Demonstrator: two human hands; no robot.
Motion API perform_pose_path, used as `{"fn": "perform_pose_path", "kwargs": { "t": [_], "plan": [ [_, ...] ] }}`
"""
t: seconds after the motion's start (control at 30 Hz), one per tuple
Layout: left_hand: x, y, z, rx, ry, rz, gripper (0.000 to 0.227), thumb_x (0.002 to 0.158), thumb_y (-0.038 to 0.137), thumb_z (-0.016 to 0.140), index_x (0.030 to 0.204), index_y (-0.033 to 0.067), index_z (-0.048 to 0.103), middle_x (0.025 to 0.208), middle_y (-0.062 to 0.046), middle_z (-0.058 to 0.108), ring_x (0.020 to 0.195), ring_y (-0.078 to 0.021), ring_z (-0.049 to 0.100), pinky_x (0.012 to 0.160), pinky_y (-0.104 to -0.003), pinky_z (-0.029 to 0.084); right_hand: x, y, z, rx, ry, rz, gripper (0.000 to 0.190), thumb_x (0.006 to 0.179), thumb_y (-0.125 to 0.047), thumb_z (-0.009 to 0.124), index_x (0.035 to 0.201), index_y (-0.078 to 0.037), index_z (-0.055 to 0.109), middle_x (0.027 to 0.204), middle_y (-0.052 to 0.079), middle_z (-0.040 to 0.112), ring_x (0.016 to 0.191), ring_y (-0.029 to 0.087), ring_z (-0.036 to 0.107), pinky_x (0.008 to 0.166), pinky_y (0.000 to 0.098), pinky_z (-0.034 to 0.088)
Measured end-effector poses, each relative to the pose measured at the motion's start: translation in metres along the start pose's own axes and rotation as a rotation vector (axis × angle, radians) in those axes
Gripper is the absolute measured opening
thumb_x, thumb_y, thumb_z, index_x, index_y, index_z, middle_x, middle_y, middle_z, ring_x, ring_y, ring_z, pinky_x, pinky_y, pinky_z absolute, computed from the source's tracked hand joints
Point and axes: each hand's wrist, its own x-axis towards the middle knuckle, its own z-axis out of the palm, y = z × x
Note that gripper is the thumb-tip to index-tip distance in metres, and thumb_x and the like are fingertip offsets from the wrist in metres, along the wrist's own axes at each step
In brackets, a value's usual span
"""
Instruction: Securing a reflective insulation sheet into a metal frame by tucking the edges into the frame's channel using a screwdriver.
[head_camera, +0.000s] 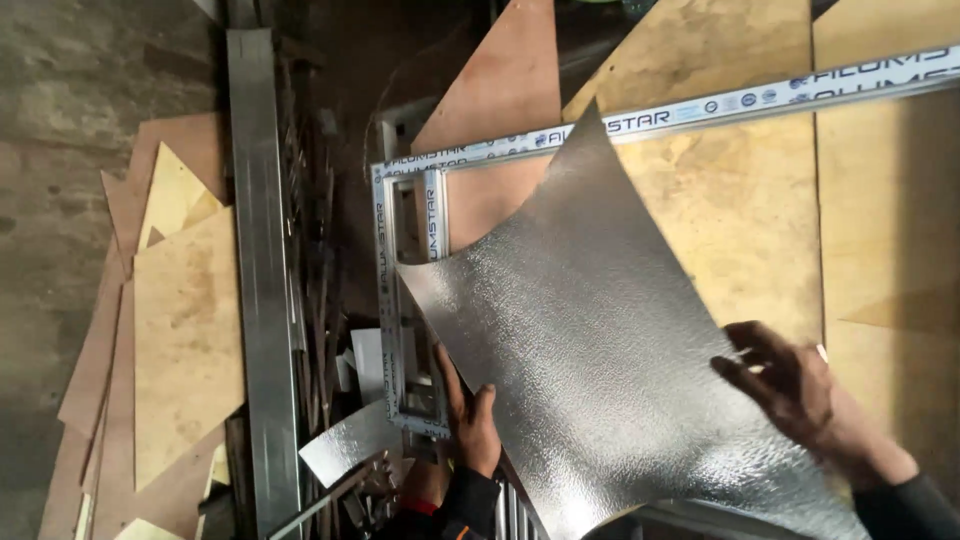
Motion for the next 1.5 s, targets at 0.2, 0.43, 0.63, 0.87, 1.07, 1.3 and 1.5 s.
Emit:
{"fn": "perform_pose_path", "kwargs": {
  "t": [0.2, 0.43, 0.63, 0.87, 1.07, 1.3, 1.5],
  "plan": [
    [-0.016, 0.017, -0.021, -0.179, 0.022, -0.122, 0.088, 0.088, 0.021, 0.052, 0.166, 0.0202, 0.012, 0.179, -0.004, 0.001, 0.165, -0.0229, 0.001, 0.123, -0.051, 0.030, -0.034, -0.033, 0.066, 0.224, -0.259, -0.383, 0.091, 0.087, -0.010, 0.064, 0.163, -0.016, 0.014, 0.175, 0.002, 0.010, 0.159, 0.016, 0.009, 0.123, 0.0382, 0.020],
    [-0.032, 0.061, -0.045, -0.128, 0.095, -0.255, 0.094, 0.077, 0.033, 0.060, 0.164, 0.0187, 0.026, 0.177, -0.006, 0.019, 0.163, -0.0219, 0.016, 0.115, -0.045, 0.044, -0.065, -0.063, 0.154, -0.499, -0.100, -0.478, 0.097, 0.091, -0.033, 0.061, 0.165, -0.014, 0.002, 0.174, 0.012, -0.001, 0.159, 0.033, 0.002, 0.120, 0.0539, 0.019],
    [-0.031, 0.110, -0.071, -0.112, 0.102, -0.533, 0.095, 0.073, 0.038, 0.062, 0.163, 0.0330, 0.030, 0.179, 0.004, 0.021, 0.163, -0.0177, 0.023, 0.109, -0.045, 0.052, -0.010, -0.002, 0.121, -0.044, -0.020, -0.275, 0.091, 0.087, -0.010, 0.064, 0.164, -0.015, 0.016, 0.168, 0.014, 0.024, 0.151, 0.027, 0.027, 0.121, 0.0383, 0.025],
    [0.008, -0.036, -0.060, 0.021, -0.150, 0.079, 0.074, 0.098, 0.007, 0.048, 0.166, 0.0069, 0.018, 0.176, -0.013, 0.012, 0.163, -0.0260, 0.012, 0.131, -0.038, 0.010, -0.040, -0.005, 0.069, 0.031, -0.122, 0.004, 0.093, 0.079, -0.006, 0.074, 0.164, -0.030, 0.046, 0.088, 0.006, 0.067, 0.075, 0.016, 0.056, 0.080, 0.0292, 0.048],
    [0.025, -0.055, -0.049, 0.045, -0.118, 0.192, 0.080, 0.090, -0.002, 0.041, 0.166, 0.0085, 0.018, 0.174, -0.019, 0.021, 0.161, -0.0365, 0.023, 0.131, -0.046, 0.020, -0.113, -0.046, 0.062, -0.028, -0.136, -0.168, 0.085, 0.074, -0.003, 0.074, 0.152, -0.027, 0.051, 0.161, -0.007, 0.054, 0.143, 0.010, 0.054, 0.095, 0.0355, 0.061],
    [0.051, -0.127, -0.002, -0.070, -0.209, -0.220, 0.088, 0.085, -0.010, 0.040, 0.166, 0.0134, 0.016, 0.175, -0.013, 0.015, 0.156, -0.0283, 0.036, 0.099, -0.031, 0.051, -0.140, -0.026, 0.074, -0.410, 0.180, -0.730, 0.082, 0.079, -0.029, 0.069, 0.156, -0.019, 0.044, 0.154, 0.018, 0.056, 0.137, 0.032, 0.060, 0.113, 0.0405, 0.050],
    [0.053, -0.157, -0.065, -0.167, -0.313, 0.011, 0.078, 0.099, 0.017, 0.052, 0.168, 0.0123, 0.016, 0.168, -0.004, 0.036, 0.064, -0.0082, 0.025, 0.058, -0.026, 0.032, -0.059, 0.189, -0.004, 0.017, -0.112, 0.292, 0.081, 0.089, -0.002, 0.072, 0.159, -0.032, 0.046, 0.080, 0.014, 0.044, 0.059, 0.023, 0.044, 0.067, 0.0313, 0.039]
  ]
}}
